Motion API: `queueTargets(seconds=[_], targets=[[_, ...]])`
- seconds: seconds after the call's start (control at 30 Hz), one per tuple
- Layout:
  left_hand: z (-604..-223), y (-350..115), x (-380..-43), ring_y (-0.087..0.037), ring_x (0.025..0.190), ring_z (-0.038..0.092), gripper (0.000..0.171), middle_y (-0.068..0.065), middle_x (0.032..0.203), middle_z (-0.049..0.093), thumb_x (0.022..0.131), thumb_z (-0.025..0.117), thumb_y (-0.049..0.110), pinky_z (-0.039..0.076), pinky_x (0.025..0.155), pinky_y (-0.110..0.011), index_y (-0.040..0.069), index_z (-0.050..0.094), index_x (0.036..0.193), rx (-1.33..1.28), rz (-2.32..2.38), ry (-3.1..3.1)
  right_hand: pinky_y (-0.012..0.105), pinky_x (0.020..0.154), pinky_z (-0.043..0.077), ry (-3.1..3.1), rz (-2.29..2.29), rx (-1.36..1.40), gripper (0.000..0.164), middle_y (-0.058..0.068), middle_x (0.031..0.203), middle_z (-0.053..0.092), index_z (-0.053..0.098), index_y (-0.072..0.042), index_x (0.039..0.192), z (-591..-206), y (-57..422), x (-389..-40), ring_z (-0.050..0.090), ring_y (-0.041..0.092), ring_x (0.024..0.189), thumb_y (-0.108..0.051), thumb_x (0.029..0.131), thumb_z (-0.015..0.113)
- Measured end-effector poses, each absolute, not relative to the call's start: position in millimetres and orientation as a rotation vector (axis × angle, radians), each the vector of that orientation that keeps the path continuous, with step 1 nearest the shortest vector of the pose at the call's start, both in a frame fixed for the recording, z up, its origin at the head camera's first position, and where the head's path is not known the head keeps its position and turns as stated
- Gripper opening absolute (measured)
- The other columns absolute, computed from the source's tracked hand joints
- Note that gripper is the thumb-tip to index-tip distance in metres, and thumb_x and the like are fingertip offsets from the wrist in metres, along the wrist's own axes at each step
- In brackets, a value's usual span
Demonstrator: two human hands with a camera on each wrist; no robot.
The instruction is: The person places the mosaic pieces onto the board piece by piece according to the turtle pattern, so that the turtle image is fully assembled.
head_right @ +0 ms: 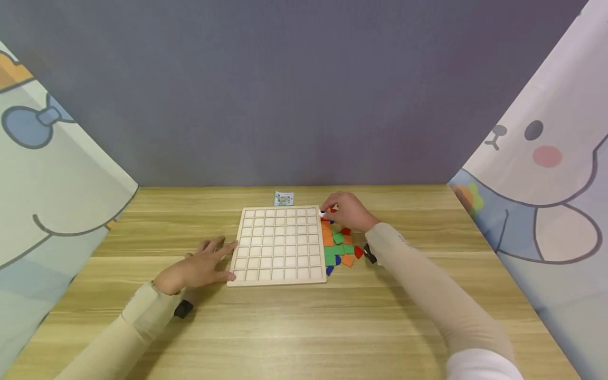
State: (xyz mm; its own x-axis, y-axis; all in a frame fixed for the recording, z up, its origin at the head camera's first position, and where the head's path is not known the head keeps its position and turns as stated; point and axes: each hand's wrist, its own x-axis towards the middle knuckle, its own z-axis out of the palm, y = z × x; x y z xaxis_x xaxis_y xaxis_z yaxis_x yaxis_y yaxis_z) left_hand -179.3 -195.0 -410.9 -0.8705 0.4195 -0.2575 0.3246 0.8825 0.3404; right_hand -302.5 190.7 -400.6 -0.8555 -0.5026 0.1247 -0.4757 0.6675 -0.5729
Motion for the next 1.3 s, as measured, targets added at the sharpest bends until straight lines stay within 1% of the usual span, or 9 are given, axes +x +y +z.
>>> queueTargets(seconds=[0.2, 0.43, 0.67, 0.77, 0.9, 1.0, 1.1, 1.13, 1.3], targets=[[-411, -193, -178, -0.062, 0.129, 0.008, 0.084, -0.033, 0.15, 0.007, 0.086, 0.06, 0.054, 0.017, 0.083, -0.081, 0.019, 0.022, 0.152, 0.466, 0.381, 2.728, 0.037, 0.082, 0.047, 2.815, -0.955, -0.847, 0.013, -0.006, 0.099, 0.065, 0.075, -0.014, 0.096, -396, 170, -301, 0.058, 0.019, 0.094, -0.015, 0.084, 0.074], [-409, -192, -180, -0.06, 0.13, 0.004, 0.085, -0.033, 0.15, 0.003, 0.086, 0.058, 0.057, 0.018, 0.084, -0.08, 0.024, 0.018, 0.153, 0.408, 0.342, 2.701, 0.038, 0.086, 0.045, 2.773, -0.965, -0.852, 0.012, -0.007, 0.101, 0.064, 0.075, -0.015, 0.097, -388, 143, -299, 0.057, 0.022, 0.101, -0.017, 0.084, 0.074], [-408, -191, -182, -0.061, 0.13, 0.004, 0.086, -0.033, 0.15, 0.003, 0.085, 0.059, 0.057, 0.019, 0.083, -0.08, 0.024, 0.017, 0.153, 0.42, 0.332, 2.68, 0.038, 0.083, 0.046, 2.682, -1.001, -0.959, 0.011, -0.005, 0.098, 0.064, 0.074, -0.009, 0.096, -391, 111, -301, 0.058, 0.023, 0.098, -0.011, 0.085, 0.072], [-408, -189, -182, -0.061, 0.13, 0.004, 0.086, -0.033, 0.15, 0.004, 0.085, 0.06, 0.056, 0.02, 0.083, -0.08, 0.024, 0.018, 0.153, 0.422, 0.337, 2.681, 0.036, 0.093, 0.042, 2.665, -0.977, -1.023, 0.009, -0.003, 0.097, 0.066, 0.074, -0.008, 0.093, -395, 98, -305, 0.059, 0.021, 0.096, -0.009, 0.084, 0.072], [-408, -188, -181, -0.061, 0.13, 0.005, 0.085, -0.033, 0.15, 0.005, 0.085, 0.06, 0.056, 0.02, 0.083, -0.08, 0.024, 0.019, 0.153, 0.419, 0.337, 2.688, 0.036, 0.105, 0.03, 2.67, -0.937, -1.045, 0.009, -0.003, 0.094, 0.067, 0.075, -0.009, 0.091, -402, 83, -308, 0.06, 0.018, 0.097, -0.008, 0.082, 0.074], [-407, -187, -180, -0.061, 0.13, 0.006, 0.084, -0.033, 0.15, 0.005, 0.085, 0.06, 0.055, 0.021, 0.083, -0.08, 0.024, 0.02, 0.152, 0.41, 0.329, 2.696, 0.034, 0.098, 0.039, 2.664, -0.913, -1.055, 0.008, -0.004, 0.094, 0.067, 0.075, -0.01, 0.09, -406, 70, -309, 0.059, 0.015, 0.094, -0.008, 0.082, 0.074], [-407, -188, -180, -0.06, 0.13, 0.007, 0.082, -0.033, 0.15, 0.006, 0.087, 0.058, 0.054, 0.022, 0.084, -0.079, 0.024, 0.02, 0.152, 0.406, 0.314, 2.7, 0.031, 0.083, 0.047, 2.65, -0.908, -1.08, 0.007, -0.005, 0.093, 0.067, 0.075, -0.01, 0.09, -412, 57, -308, 0.06, 0.012, 0.088, -0.01, 0.083, 0.074], [-406, -188, -179, -0.06, 0.13, 0.007, 0.081, -0.032, 0.151, 0.006, 0.087, 0.058, 0.054, 0.022, 0.084, -0.079, 0.024, 0.02, 0.152, 0.405, 0.31, 2.698, 0.029, 0.079, 0.048, 2.646, -0.909, -1.083, 0.007, -0.005, 0.092, 0.066, 0.075, -0.01, 0.09, -413, 53, -308, 0.06, 0.011, 0.085, -0.01, 0.083, 0.074], [-407, -188, -179, -0.06, 0.131, 0.007, 0.08, -0.032, 0.151, 0.005, 0.089, 0.057, 0.053, 0.024, 0.084, -0.078, 0.025, 0.019, 0.153, 0.402, 0.288, 2.689, 0.027, 0.075, 0.047, 2.658, -0.896, -1.088, 0.007, -0.005, 0.09, 0.066, 0.075, -0.01, 0.09, -416, 36, -306, 0.058, 0.009, 0.081, -0.011, 0.083, 0.074]])
